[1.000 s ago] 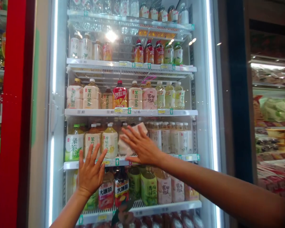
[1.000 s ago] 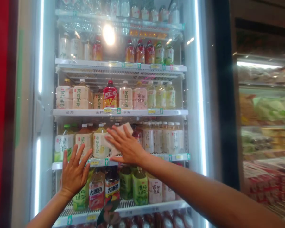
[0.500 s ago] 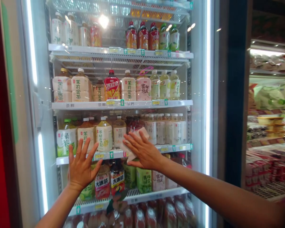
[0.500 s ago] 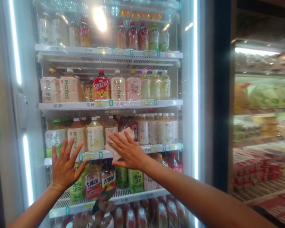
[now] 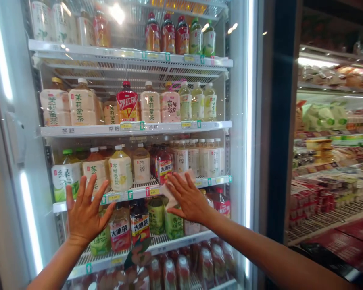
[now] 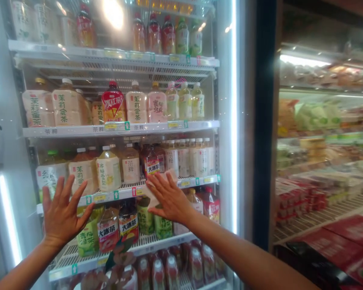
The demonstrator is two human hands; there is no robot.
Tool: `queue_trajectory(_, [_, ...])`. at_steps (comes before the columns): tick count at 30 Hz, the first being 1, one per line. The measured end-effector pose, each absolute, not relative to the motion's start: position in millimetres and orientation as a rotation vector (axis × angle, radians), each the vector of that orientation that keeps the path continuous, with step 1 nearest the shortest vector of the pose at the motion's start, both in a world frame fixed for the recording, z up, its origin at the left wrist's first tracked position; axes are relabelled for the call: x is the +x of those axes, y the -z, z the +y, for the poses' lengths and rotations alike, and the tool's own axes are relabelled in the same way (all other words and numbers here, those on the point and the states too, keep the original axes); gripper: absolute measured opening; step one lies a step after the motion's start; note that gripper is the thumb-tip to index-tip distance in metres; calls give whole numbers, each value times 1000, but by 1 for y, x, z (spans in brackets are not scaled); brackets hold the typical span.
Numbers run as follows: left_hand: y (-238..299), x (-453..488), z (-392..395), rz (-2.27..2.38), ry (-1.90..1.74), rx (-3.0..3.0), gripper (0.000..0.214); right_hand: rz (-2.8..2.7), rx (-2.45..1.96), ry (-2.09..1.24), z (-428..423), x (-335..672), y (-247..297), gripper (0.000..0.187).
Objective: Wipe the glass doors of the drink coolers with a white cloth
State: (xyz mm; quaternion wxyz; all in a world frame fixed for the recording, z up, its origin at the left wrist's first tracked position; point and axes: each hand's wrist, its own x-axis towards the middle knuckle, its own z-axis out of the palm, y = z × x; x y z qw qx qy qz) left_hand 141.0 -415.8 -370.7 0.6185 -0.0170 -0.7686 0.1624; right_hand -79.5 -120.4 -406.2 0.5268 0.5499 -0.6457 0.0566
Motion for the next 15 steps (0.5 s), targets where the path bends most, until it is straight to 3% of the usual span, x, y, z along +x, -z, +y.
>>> queue_trajectory(7, [371,142,-417,-1794,-340,-35,80,-1494,1060,-326,-105,-50,526,85])
queue_trajectory(9, [371,142,-416,-1798,-332,-37,79,-1493,1024,-351,-102,-56,521,85])
queue_trajectory(13, [370,142,-416,-1777,-354,-44,80,-1599,901,-484,-105,-82,451,93])
queue_trajectory(15, [370,142,-417,-1783,-361,-44,81,-1654,874,-572,-108,-86,441,93])
